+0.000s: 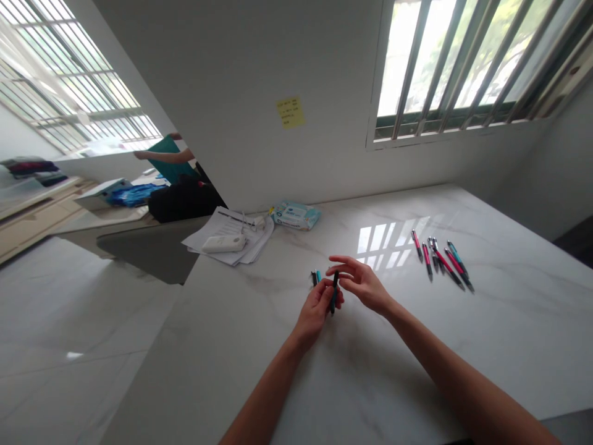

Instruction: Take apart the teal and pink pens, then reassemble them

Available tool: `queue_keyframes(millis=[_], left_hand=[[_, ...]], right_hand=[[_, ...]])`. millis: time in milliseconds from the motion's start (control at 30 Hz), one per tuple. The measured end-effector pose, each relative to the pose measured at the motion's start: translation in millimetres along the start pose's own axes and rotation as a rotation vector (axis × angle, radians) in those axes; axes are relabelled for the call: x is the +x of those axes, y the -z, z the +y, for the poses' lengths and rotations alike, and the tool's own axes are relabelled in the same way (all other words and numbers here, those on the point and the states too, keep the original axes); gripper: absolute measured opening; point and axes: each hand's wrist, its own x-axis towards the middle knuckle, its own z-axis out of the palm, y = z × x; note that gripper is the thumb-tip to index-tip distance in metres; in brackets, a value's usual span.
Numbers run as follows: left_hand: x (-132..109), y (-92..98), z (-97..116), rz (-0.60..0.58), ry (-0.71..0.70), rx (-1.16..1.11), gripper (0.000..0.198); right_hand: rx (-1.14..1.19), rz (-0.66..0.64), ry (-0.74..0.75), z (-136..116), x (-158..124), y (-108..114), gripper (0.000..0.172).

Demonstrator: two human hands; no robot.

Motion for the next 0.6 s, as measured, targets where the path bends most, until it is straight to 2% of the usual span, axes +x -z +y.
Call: queue_keyframes(millis=[300, 600], left_hand=[[1.1, 1.3, 2.2, 0.013, 0.01, -0.012, 0.037], [1.1, 1.7, 8.6, 0.015, -0.002, 0.011, 0.037]], right_hand=[[-0.044, 0.012, 0.053, 2.1, 0.2, 2.2, 0.044], [-0.013, 0.021, 0.013, 1.1, -1.0, -0.5, 0.037]])
